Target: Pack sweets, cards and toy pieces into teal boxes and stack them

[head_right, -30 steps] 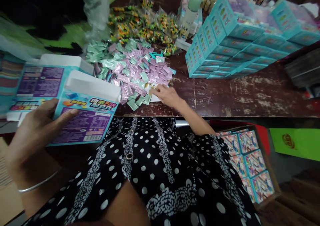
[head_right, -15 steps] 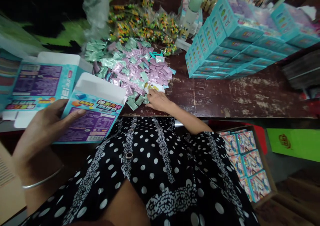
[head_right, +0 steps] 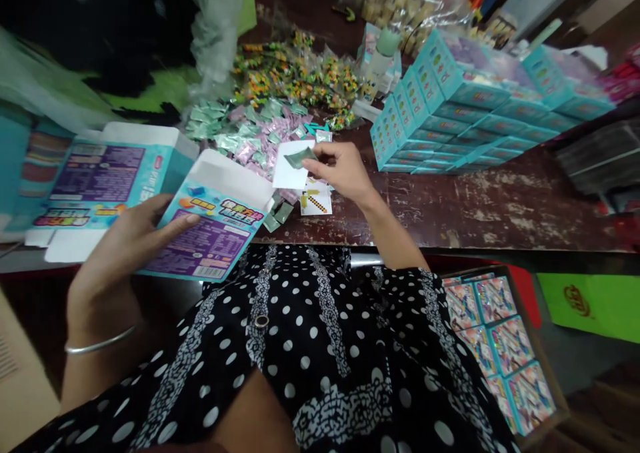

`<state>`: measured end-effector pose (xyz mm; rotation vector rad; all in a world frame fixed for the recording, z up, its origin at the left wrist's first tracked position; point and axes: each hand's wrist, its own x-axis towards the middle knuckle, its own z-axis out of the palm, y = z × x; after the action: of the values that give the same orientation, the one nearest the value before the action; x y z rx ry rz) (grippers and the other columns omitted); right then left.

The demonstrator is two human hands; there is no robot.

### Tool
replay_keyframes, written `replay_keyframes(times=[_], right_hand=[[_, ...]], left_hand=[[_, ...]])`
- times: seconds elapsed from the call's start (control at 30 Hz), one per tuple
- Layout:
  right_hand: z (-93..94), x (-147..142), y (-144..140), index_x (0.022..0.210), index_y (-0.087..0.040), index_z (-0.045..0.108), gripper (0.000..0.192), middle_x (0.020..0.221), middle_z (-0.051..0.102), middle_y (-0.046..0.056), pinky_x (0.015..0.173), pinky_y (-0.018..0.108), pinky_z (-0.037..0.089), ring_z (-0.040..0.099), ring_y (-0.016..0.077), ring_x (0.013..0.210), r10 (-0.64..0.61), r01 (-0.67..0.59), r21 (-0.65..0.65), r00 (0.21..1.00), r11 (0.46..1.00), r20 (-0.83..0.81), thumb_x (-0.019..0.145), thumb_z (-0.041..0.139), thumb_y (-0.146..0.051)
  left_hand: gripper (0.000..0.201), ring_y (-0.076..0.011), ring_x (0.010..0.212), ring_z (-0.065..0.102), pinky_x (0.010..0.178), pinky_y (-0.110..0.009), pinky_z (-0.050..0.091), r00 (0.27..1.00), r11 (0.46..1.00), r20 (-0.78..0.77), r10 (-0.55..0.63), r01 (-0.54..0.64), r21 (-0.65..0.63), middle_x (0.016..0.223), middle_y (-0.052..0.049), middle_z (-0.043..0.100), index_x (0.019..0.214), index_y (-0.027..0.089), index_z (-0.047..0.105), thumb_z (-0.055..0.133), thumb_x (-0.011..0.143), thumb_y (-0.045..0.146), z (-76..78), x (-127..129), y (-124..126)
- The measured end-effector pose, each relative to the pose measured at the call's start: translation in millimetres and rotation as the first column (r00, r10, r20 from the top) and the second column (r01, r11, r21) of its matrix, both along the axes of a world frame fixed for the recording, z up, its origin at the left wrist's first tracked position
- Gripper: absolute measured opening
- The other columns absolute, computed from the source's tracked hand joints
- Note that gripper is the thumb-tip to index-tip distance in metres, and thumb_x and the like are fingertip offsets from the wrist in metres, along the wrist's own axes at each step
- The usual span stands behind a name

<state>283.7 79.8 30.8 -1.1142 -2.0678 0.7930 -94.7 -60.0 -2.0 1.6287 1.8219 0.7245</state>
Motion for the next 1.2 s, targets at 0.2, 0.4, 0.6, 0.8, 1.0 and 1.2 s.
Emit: replay_keyframes(times=[0.2, 0.4, 0.6, 0.8, 1.0, 1.2], right_hand=[[44.6, -33.4, 8.0, 0.083, -0.018, 0.070, 0.041, 0.081, 0.063, 0.001, 0.077, 0.030, 0.044, 0.055, 0.0151, 0.082, 0.320, -0.318, -0.068, 0.947, 0.946, 0.011, 0.097, 0.078, -0.056], [56.0, -47.5, 25.9, 0.074, -0.020, 0.055, 0.027, 0.071, 0.051, -0.003, 0.075, 0.031, 0.030, 0.042, 0.0132, 0.076, 0.312, -0.346, 0.055, 0.897, 0.937, 0.314, 0.093, 0.071, -0.031], [76.3, -44.8, 44.9, 0.078, -0.021, 0.058, 0.018, 0.074, 0.054, -0.002, 0.076, 0.032, 0.029, 0.042, 0.0144, 0.077, 0.367, -0.461, 0.074, 0.784, 0.884, 0.501, 0.091, 0.069, -0.024], [86.9, -55.7, 56.9, 0.083, -0.020, 0.061, 0.014, 0.076, 0.056, -0.002, 0.075, 0.031, 0.030, 0.045, 0.0139, 0.076, 0.432, -0.558, 0.005, 0.647, 0.830, 0.628, 0.093, 0.070, -0.020], [73.3, -88.8, 42.9, 0.111, -0.018, 0.068, 0.021, 0.089, 0.068, 0.001, 0.081, 0.029, 0.042, 0.057, 0.0168, 0.086, 0.542, -0.597, -0.095, 0.634, 0.796, 0.552, 0.091, 0.075, -0.015], [60.6, -66.9, 94.9, 0.135, -0.019, 0.065, 0.028, 0.104, 0.077, 0.005, 0.083, 0.031, 0.058, 0.072, 0.0175, 0.087, 0.363, -0.358, -0.075, 0.878, 0.931, 0.311, 0.108, 0.064, -0.027]], left_hand=[[0.056, -0.0278, 0.091, 0.072, 0.075, -0.034, 0.053, 0.944, 0.984, 0.278, -0.177, 0.169, 0.053, 0.107, -0.010, 0.084, 0.113, 0.018, 0.079, 0.080, 0.089, 0.069, -6.4, 23.7, 29.6], [0.067, -0.0254, 0.091, 0.071, 0.074, -0.032, 0.055, 0.869, 0.987, 0.481, -0.118, 0.156, -0.040, 0.118, -0.013, 0.083, 0.125, 0.013, 0.079, 0.084, 0.090, 0.071, -16.4, 17.1, 26.7], [0.070, -0.0258, 0.091, 0.073, 0.076, -0.035, 0.058, 0.822, 0.980, 0.565, -0.063, 0.157, -0.119, 0.124, -0.013, 0.084, 0.135, 0.013, 0.078, 0.086, 0.091, 0.067, -24.6, 11.4, 25.4], [0.073, -0.0269, 0.091, 0.073, 0.076, -0.036, 0.059, 0.826, 0.985, 0.562, -0.035, 0.123, -0.121, 0.118, -0.012, 0.084, 0.133, 0.010, 0.078, 0.086, 0.090, 0.069, -20.0, 18.7, 27.8], [0.068, -0.0278, 0.094, 0.075, 0.080, -0.036, 0.060, 0.810, 0.994, 0.580, -0.092, 0.114, -0.001, 0.114, -0.011, 0.083, 0.124, 0.014, 0.080, 0.086, 0.089, 0.073, -20.4, 42.5, 38.0], [0.076, -0.0360, 0.104, 0.080, 0.085, -0.041, 0.064, 0.793, 1.000, 0.610, 0.011, -0.023, 0.013, 0.119, -0.014, 0.086, 0.121, 0.018, 0.084, 0.090, 0.081, 0.082, -32.8, 53.2, 37.5]])
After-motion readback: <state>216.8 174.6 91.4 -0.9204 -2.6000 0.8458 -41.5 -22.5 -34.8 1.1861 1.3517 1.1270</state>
